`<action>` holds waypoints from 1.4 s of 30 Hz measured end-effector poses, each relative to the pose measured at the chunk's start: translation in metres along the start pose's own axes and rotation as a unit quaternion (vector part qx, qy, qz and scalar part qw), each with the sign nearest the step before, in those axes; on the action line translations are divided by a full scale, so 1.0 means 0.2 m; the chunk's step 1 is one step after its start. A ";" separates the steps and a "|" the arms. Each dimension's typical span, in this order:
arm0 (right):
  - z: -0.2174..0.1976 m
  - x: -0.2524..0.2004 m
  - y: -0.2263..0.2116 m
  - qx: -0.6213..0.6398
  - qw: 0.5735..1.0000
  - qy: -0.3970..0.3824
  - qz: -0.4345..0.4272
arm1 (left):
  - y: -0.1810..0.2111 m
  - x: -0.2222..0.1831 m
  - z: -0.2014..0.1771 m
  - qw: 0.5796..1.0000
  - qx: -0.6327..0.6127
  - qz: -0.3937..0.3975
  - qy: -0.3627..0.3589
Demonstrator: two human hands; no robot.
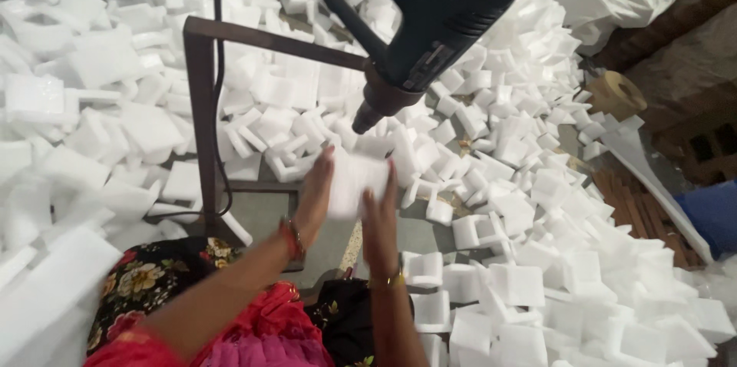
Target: The person picks up white foam blocks from a pile on the floor and holds them briefly under a fixed heat gun before placing them back down.
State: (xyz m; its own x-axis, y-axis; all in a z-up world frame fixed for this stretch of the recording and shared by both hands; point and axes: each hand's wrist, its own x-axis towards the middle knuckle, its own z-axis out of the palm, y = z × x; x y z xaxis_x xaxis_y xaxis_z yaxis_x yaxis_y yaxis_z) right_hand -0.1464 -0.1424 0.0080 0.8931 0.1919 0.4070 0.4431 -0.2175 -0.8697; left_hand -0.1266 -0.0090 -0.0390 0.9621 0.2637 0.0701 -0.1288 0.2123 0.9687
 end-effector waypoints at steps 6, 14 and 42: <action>0.08 -0.79 -0.13 0.022 0.993 0.017 0.113 | 0.04 -0.74 -0.24 0.984 0.114 0.134 -0.030; 0.19 -1.26 0.08 0.282 0.940 -0.143 0.131 | 0.08 -1.03 -0.36 0.960 0.190 0.199 -0.057; -0.01 -1.00 0.21 -0.011 0.962 -0.097 0.255 | -0.08 -1.14 -0.69 0.932 -0.136 -0.295 -0.161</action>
State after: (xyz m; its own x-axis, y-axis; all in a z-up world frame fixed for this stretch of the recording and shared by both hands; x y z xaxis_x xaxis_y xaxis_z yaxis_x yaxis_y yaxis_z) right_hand -0.3056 -0.1920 -0.1085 0.9642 0.2292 -0.1336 -0.0464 -0.3500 -0.9356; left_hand -0.3775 0.0560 -0.1041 0.9013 -0.2617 -0.3453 0.4316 0.4735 0.7678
